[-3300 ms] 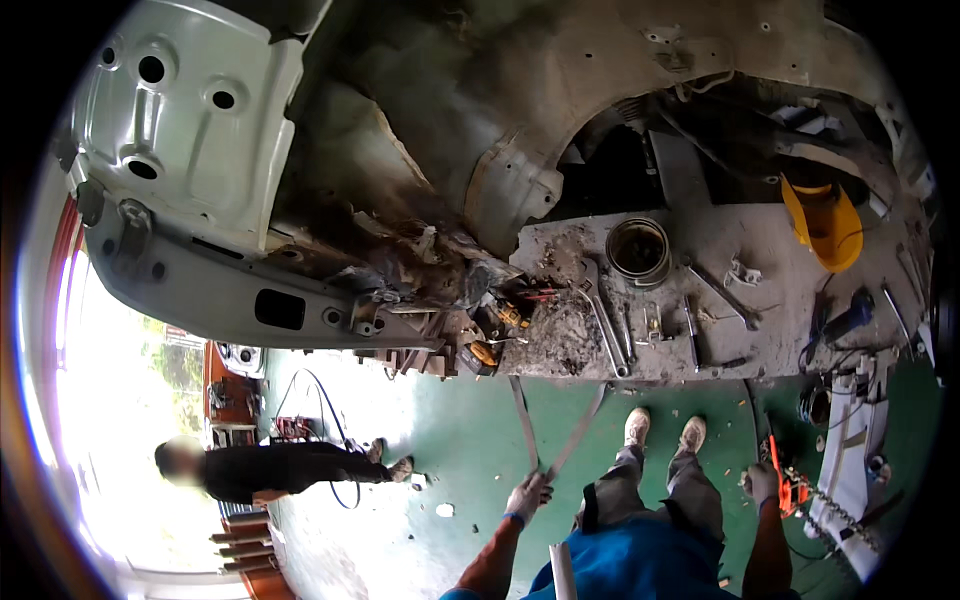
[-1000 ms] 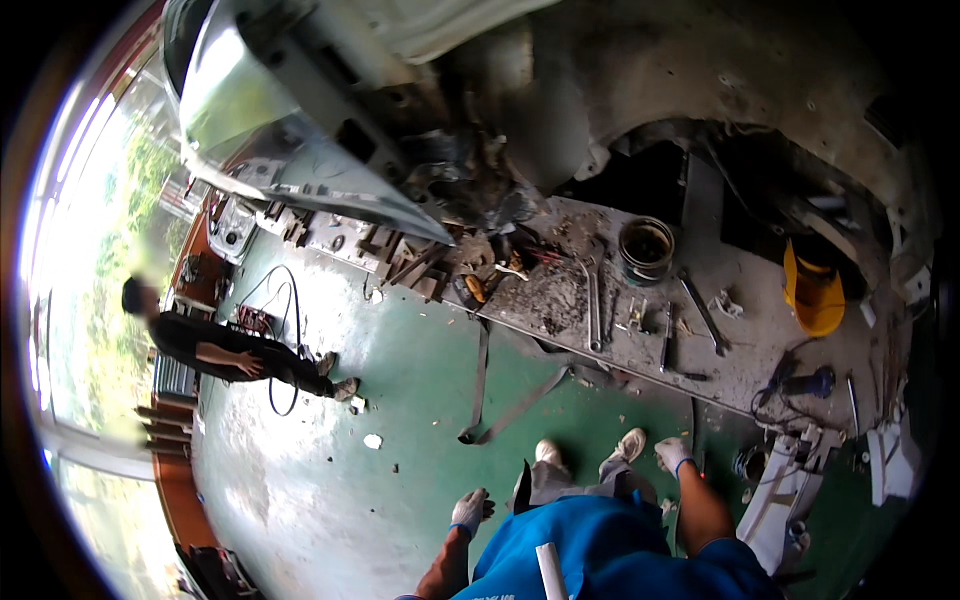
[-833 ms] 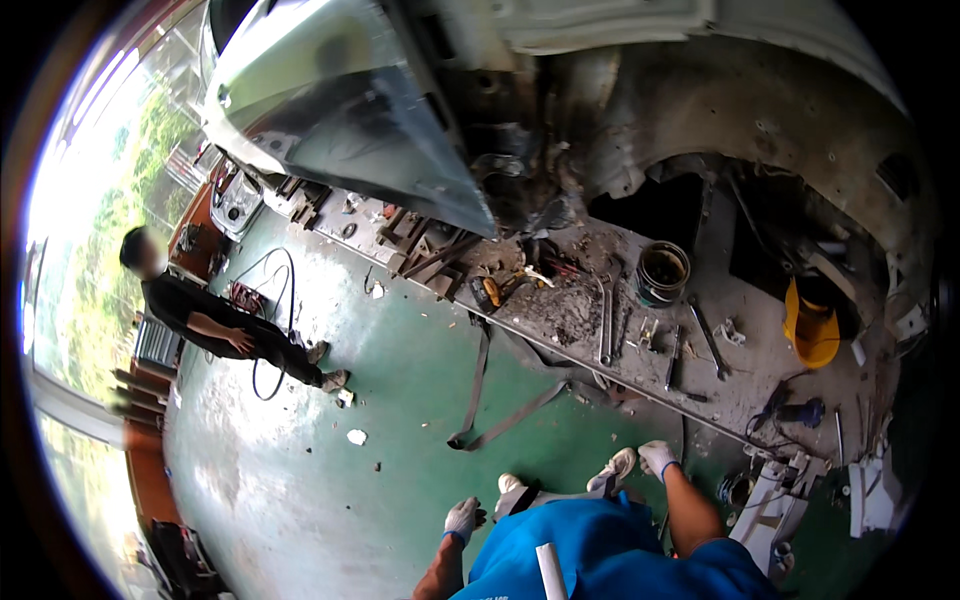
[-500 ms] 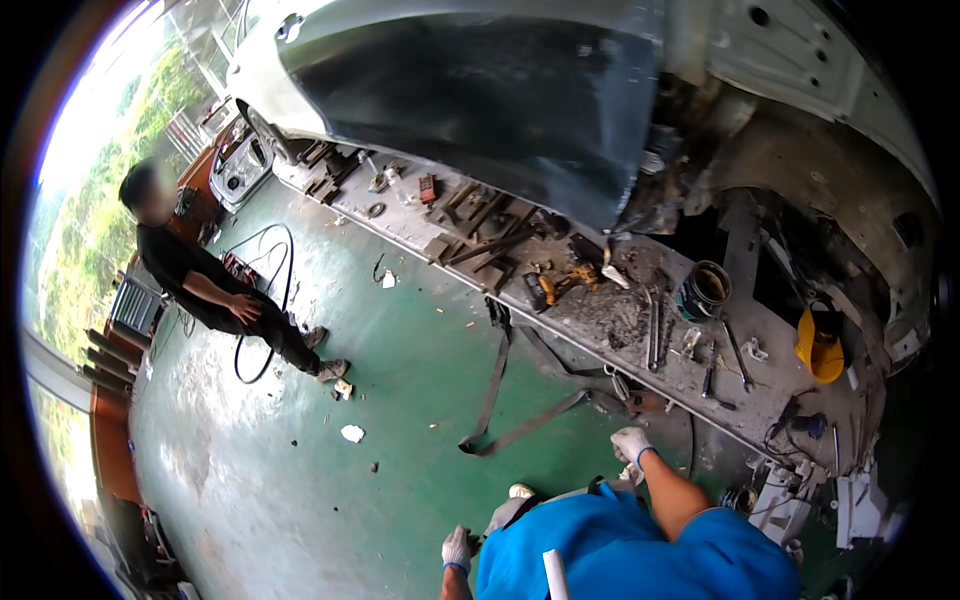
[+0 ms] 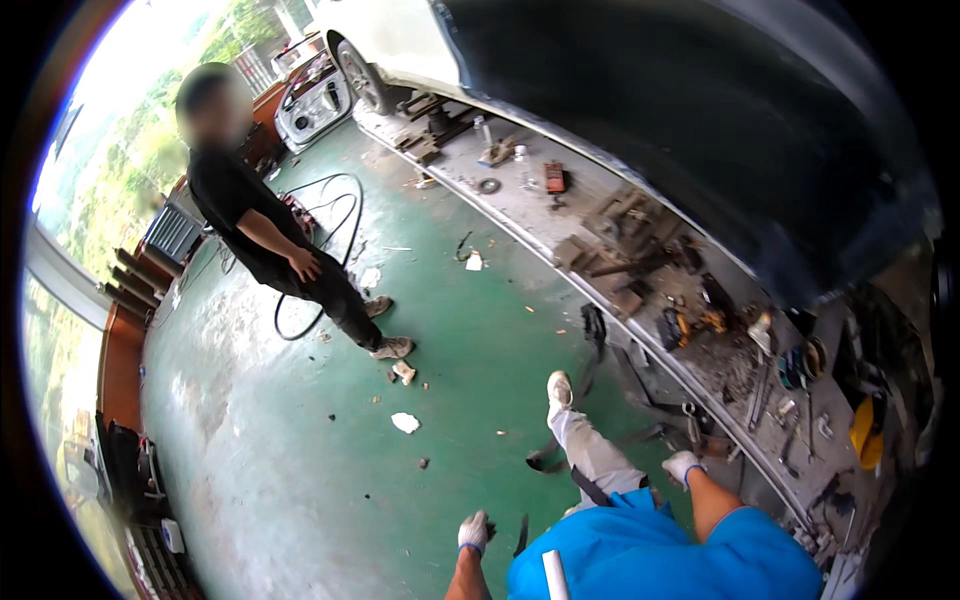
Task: The person removes a car door from a white sedan using a wrench, then reattaches it and tightens the bolts. Another person is present in the garage. The recorder later smokes a cigarette.
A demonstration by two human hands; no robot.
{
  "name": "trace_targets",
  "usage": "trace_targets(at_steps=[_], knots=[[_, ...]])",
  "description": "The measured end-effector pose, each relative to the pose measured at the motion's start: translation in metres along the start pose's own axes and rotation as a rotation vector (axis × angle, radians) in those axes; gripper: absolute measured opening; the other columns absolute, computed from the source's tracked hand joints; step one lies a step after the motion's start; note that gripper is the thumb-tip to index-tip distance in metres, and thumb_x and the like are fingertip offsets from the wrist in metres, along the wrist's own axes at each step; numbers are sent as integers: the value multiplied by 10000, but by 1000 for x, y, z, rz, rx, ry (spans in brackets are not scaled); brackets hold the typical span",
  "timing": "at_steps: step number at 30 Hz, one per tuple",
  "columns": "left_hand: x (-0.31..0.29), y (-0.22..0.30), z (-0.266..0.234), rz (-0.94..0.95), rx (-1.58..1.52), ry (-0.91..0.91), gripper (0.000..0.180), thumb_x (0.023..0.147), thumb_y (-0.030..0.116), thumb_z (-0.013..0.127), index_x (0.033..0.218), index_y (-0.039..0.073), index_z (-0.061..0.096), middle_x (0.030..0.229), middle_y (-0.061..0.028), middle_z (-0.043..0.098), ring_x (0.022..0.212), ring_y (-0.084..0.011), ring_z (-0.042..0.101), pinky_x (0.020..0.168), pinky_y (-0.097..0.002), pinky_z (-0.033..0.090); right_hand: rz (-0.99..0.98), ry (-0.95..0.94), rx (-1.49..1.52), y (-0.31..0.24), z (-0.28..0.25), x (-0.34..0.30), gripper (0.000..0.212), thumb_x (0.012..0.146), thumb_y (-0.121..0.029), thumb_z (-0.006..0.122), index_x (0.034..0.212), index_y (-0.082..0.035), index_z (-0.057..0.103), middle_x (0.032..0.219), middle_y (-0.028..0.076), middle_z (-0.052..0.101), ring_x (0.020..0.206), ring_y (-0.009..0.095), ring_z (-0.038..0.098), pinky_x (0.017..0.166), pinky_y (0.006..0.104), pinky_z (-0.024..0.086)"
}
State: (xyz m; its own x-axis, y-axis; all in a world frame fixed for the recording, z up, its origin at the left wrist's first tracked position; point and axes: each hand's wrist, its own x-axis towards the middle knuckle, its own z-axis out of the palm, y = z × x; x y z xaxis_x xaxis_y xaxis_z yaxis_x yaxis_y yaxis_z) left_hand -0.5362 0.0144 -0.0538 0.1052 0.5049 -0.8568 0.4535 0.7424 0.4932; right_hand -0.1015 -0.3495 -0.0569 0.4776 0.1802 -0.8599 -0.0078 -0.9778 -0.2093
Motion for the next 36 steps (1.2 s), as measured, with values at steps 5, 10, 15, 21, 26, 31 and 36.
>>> trace_targets(at_steps=[5, 10, 15, 21, 26, 31, 36], knots=[[74, 210, -9, 327, 77, -11, 354, 966, 342, 627, 1071, 5, 634, 899, -138, 718, 737, -216, 692, 675, -348, 578, 122, -117, 0, -146, 2, 90, 318, 895, -312, 660, 892, -11, 762, 883, 139, 766, 778, 268, 750, 722, 416, 604], [145, 361, -56, 120, -36, 128, 341, 956, 308, 613, 1102, -1, 620, 900, -153, 733, 721, -216, 694, 630, -354, 578, -358, -6, -305, -396, -76, 189, 482, 859, -504, 603, 1063, -103, 776, 1150, 152, 733, 1114, 353, 670, 971, 431, 518], [184, 501, -46, 57, -272, 92, 368, 966, 300, 612, 1173, -3, 587, 999, -185, 717, 852, -305, 733, 726, -403, 609, -844, 66, -123, -720, -180, 145, 519, 917, -497, 552, 1209, -102, 720, 1273, 154, 687, 1173, 357, 645, 1019, 441, 491], [276, 778, 6, 349, -702, -213, 450, 1049, 378, 551, 1351, 47, 509, 1266, -175, 625, 1139, -326, 651, 894, -454, 559, -698, -716, 999, -1077, -157, 106, 284, 1025, -152, 600, 1263, -3, 641, 1119, 99, 713, 1009, 203, 695, 904, 343, 568], [405, 1003, 2, 557, -1099, -339, 418, 1074, 477, 484, 1171, 99, 632, 1072, -48, 679, 974, -185, 647, 889, -330, 535, -658, -934, 1321, -1296, -112, 124, 265, 1029, -104, 551, 1280, -27, 588, 1145, 143, 682, 1056, 270, 671, 949, 402, 547], [473, 1190, -7, 523, -1025, -112, 401, 1091, 440, 456, 1018, 96, 648, 968, -52, 678, 896, -181, 637, 814, -344, 543, -675, -956, 1468, -1462, -154, 163, 237, 1021, -44, 528, 1250, -27, 589, 1170, 149, 660, 1135, 280, 638, 1061, 412, 499], [563, 1350, -25, 702, -481, 255, 514, 1077, 396, 485, 811, 4, 685, 795, -96, 702, 725, -200, 640, 690, -335, 525, -744, -980, 1524, -1602, -205, 193, 196, 1007, -46, 537, 1189, -31, 609, 1181, 129, 681, 1142, 239, 640, 1049, 359, 490]])
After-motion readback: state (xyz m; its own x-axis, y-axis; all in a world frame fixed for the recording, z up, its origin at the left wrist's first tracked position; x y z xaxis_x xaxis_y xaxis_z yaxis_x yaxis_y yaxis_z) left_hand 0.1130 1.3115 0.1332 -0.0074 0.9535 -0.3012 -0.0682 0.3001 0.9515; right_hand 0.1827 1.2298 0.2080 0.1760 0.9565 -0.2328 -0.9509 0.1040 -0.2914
